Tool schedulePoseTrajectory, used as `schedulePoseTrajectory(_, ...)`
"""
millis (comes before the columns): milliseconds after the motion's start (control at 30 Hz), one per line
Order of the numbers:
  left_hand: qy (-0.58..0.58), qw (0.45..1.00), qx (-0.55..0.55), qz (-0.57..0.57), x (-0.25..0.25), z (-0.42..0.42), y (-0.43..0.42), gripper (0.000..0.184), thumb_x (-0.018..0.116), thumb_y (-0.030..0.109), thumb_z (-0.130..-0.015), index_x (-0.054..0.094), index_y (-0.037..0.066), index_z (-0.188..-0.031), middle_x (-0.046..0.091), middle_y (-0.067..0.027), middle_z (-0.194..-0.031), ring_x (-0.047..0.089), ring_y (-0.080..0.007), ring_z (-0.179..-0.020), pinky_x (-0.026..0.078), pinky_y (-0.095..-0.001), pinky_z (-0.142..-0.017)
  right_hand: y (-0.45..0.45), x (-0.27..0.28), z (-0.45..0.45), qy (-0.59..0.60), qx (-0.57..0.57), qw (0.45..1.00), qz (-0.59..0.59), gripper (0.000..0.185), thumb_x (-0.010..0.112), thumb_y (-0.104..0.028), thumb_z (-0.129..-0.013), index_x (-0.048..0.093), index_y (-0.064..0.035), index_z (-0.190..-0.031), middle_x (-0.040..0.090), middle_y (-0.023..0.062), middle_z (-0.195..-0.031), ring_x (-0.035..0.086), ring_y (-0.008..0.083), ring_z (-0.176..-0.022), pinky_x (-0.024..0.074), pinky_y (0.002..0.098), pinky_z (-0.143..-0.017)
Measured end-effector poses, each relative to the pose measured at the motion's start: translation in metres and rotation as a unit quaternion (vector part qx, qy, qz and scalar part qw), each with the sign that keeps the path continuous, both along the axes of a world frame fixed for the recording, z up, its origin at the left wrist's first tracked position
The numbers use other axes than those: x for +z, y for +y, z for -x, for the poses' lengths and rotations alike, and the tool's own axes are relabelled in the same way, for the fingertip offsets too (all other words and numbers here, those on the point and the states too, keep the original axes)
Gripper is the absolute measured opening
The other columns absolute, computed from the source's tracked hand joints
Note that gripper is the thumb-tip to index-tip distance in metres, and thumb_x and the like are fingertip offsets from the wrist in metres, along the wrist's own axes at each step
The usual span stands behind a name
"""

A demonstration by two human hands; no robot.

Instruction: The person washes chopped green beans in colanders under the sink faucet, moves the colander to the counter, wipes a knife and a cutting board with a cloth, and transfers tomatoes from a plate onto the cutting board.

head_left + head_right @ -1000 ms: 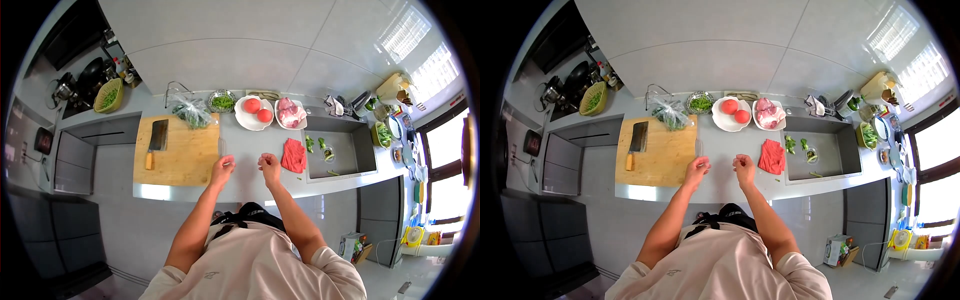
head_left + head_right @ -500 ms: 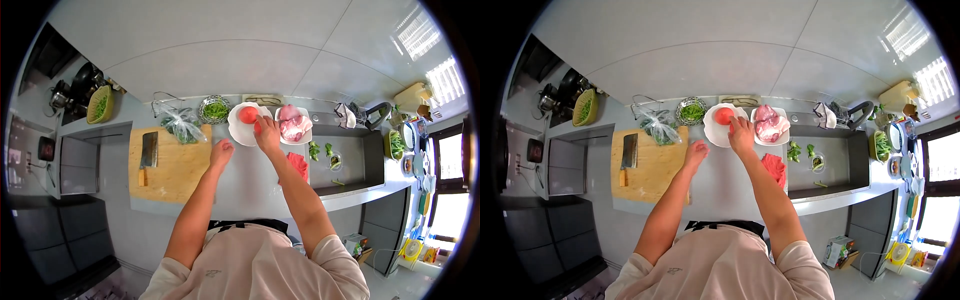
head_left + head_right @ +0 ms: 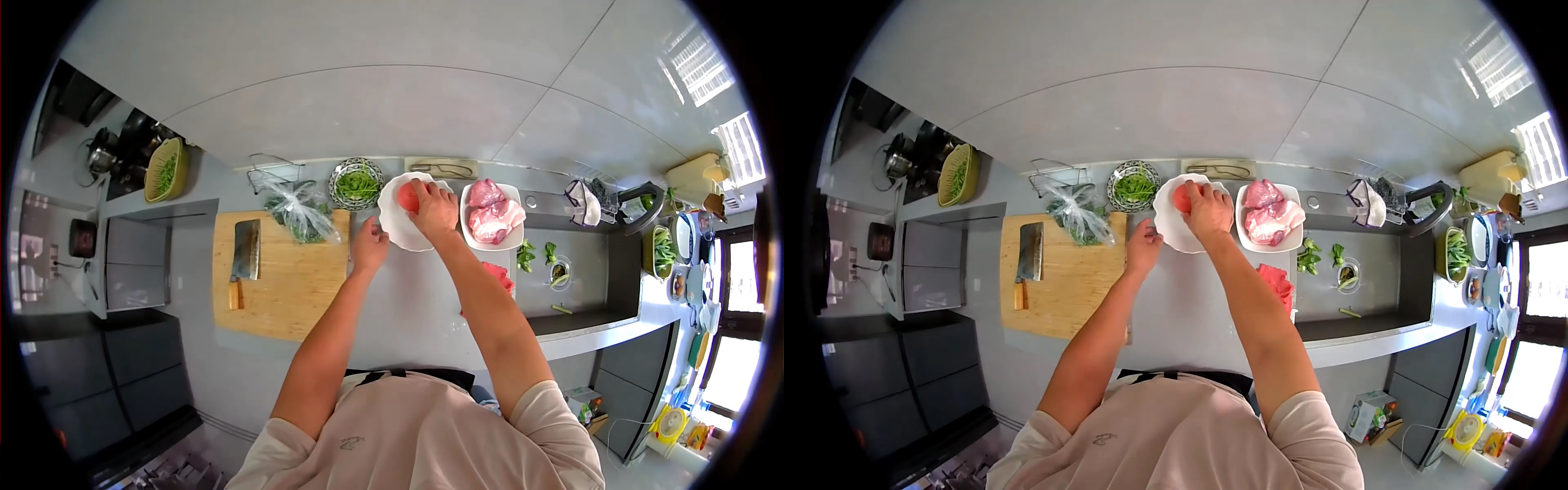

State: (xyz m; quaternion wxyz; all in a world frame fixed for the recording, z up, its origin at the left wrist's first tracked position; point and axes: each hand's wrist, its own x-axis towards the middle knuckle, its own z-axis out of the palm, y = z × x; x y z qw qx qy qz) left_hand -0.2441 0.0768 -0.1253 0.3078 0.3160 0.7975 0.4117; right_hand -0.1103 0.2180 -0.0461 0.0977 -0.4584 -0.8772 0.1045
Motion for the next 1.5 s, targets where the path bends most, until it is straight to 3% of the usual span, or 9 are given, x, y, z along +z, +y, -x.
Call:
schedulePoseTrajectory(100, 0.072, 0.996, -0.024, -0.04, 0.005, 0.003, -0.01, 0.053, 0.073, 0.011, -0.086, 0.057, 0.006, -0.136, 0.071, -0.0153, -0.113, 0.068, -0.0301, -0.105, 0.054, -0.0405, -0.089, -0.004, 0.004, -0.002, 0.03, 0.022, 0.999, -0.037, 0.07, 0.085, -0.032, -0.067, 0.059, -0.0231, -0.131, 0.068, 0.0066, -0.117, 0.065, 0.0307, -0.109, 0.0453, 0.0445, -0.096)
schedulePoseTrajectory(233, 0.007, 0.997, -0.008, -0.075, 0.028, 0.009, -0.031, 0.051, 0.069, 0.007, -0.087, 0.058, 0.011, -0.137, 0.069, -0.0158, -0.121, 0.066, -0.0294, -0.106, 0.054, -0.0388, -0.089, -0.04, 0.029, 0.006, 0.102, 0.038, 0.988, -0.11, 0.064, 0.086, -0.031, -0.063, 0.065, -0.0228, -0.123, 0.07, 0.0039, -0.105, 0.067, 0.0275, -0.095, 0.0437, 0.0434, -0.095)
schedulePoseTrajectory(400, -0.091, 0.985, 0.034, -0.144, 0.053, 0.038, -0.096, 0.048, 0.054, -0.01, -0.09, 0.06, 0.006, -0.135, 0.07, -0.0101, -0.12, 0.066, -0.0174, -0.104, 0.053, -0.0294, -0.093, -0.127, 0.043, 0.029, 0.127, 0.058, 0.99, 0.003, 0.072, 0.085, -0.03, -0.066, 0.06, -0.0218, -0.133, 0.068, 0.0082, -0.115, 0.062, 0.0319, -0.106, 0.0432, 0.0461, -0.098)
schedulePoseTrajectory(500, -0.15, 0.969, 0.05, -0.189, 0.038, 0.062, -0.136, 0.047, 0.053, -0.011, -0.092, 0.058, 0.002, -0.136, 0.069, -0.0124, -0.121, 0.066, -0.0176, -0.106, 0.053, -0.028, -0.092, -0.177, 0.043, 0.056, 0.13, 0.065, 0.984, 0.103, 0.074, 0.085, -0.031, -0.068, 0.057, -0.0225, -0.136, 0.067, 0.0087, -0.117, 0.062, 0.0319, -0.112, 0.0459, 0.0473, -0.098)
schedulePoseTrajectory(700, -0.249, 0.947, 0.107, -0.17, 0.046, 0.099, -0.197, 0.046, 0.053, -0.011, -0.093, 0.056, -0.001, -0.138, 0.068, -0.0133, -0.124, 0.066, -0.0187, -0.11, 0.052, -0.0264, -0.092, -0.236, 0.032, 0.111, 0.063, 0.037, 0.99, 0.117, 0.078, 0.086, -0.035, -0.069, 0.055, -0.0232, -0.139, 0.065, 0.0076, -0.124, 0.06, 0.0302, -0.116, 0.0477, 0.0455, -0.096)
schedulePoseTrajectory(867, -0.207, 0.962, 0.05, -0.171, 0.03, 0.12, -0.217, 0.045, 0.054, -0.01, -0.092, 0.059, 0.001, -0.136, 0.069, -0.0133, -0.122, 0.066, -0.0182, -0.11, 0.052, -0.0282, -0.093, -0.26, 0.011, 0.134, 0.066, 0.035, 0.992, 0.104, 0.081, 0.086, -0.036, -0.07, 0.053, -0.0218, -0.142, 0.063, 0.0082, -0.127, 0.059, 0.031, -0.117, 0.0478, 0.0452, -0.097)
schedulePoseTrajectory(1100, -0.069, 0.981, 0.08, -0.165, 0.055, 0.102, -0.202, 0.034, 0.057, -0.007, -0.092, 0.067, 0.003, -0.123, 0.071, -0.0094, -0.112, 0.068, -0.0173, -0.098, 0.054, -0.0297, -0.088, -0.256, 0.017, 0.112, 0.158, 0.005, 0.985, 0.07, 0.071, 0.082, -0.026, -0.076, 0.055, -0.0136, -0.14, 0.063, 0.0128, -0.126, 0.06, 0.035, -0.116, 0.048, 0.0469, -0.099)
schedulePoseTrajectory(1300, -0.053, 0.986, -0.025, -0.153, 0.063, 0.05, -0.13, 0.025, 0.06, 0.002, -0.095, 0.069, 0.004, -0.119, 0.072, -0.0091, -0.109, 0.068, -0.0179, -0.094, 0.054, -0.0313, -0.084, -0.188, 0.017, 0.028, 0.226, -0.076, 0.971, -0.02, 0.052, 0.079, -0.015, -0.075, 0.062, -0.0105, -0.124, 0.065, 0.0137, -0.12, 0.06, 0.0374, -0.109, 0.0497, 0.0468, -0.095)
schedulePoseTrajectory(1500, -0.126, 0.977, -0.138, -0.099, 0.076, -0.009, -0.051, 0.043, 0.051, 0.0, -0.094, 0.061, 0.005, -0.135, 0.068, -0.0127, -0.129, 0.069, -0.0214, -0.108, 0.054, -0.0338, -0.092, -0.121, 0.025, -0.039, 0.167, -0.172, 0.971, 0.012, 0.06, 0.08, -0.01, -0.074, 0.059, -0.0104, -0.131, 0.064, 0.0136, -0.125, 0.057, 0.038, -0.117, 0.0482, 0.0473, -0.1)
